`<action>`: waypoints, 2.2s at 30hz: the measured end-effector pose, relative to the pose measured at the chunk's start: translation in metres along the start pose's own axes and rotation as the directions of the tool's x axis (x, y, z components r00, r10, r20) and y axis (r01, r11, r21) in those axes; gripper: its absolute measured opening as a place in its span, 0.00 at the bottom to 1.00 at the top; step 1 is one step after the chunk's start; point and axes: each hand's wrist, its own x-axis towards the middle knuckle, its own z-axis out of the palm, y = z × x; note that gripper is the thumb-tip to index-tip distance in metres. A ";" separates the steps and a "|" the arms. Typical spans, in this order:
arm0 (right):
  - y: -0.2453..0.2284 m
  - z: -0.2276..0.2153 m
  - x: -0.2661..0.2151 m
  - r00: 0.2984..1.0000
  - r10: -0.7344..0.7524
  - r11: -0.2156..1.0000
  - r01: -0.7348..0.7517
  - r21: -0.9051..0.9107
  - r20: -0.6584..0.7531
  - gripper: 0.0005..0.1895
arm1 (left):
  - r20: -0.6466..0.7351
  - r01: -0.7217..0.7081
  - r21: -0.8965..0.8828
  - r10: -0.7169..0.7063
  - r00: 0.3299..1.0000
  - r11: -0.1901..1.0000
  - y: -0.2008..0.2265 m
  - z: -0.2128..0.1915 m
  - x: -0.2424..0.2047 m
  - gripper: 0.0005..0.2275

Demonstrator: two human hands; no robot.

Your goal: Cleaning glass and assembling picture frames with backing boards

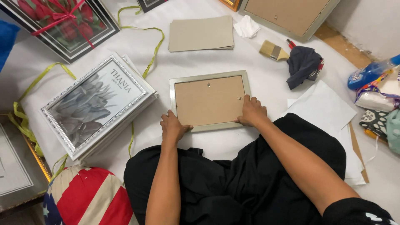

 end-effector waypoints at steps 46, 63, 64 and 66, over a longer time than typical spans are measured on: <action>0.140 -0.075 0.160 0.833 0.323 0.706 0.104 0.701 -0.449 0.15 | 0.252 0.135 0.408 -0.253 0.934 0.903 -0.019 0.003 0.058 0.67; 0.184 -0.037 0.288 0.604 0.784 0.047 -0.288 0.957 0.143 0.23 | 0.363 0.155 0.392 -0.307 0.880 0.907 -0.012 -0.007 0.062 0.66; 0.195 -0.030 0.300 0.606 0.783 0.047 -0.287 0.957 0.143 0.23 | 0.361 0.156 0.392 -0.307 0.881 0.907 -0.013 -0.005 0.064 0.66; 0.217 -0.015 0.322 0.723 0.688 0.060 -0.136 0.989 0.058 0.18 | 0.374 0.142 0.402 -0.304 0.876 0.905 -0.015 -0.003 0.066 0.66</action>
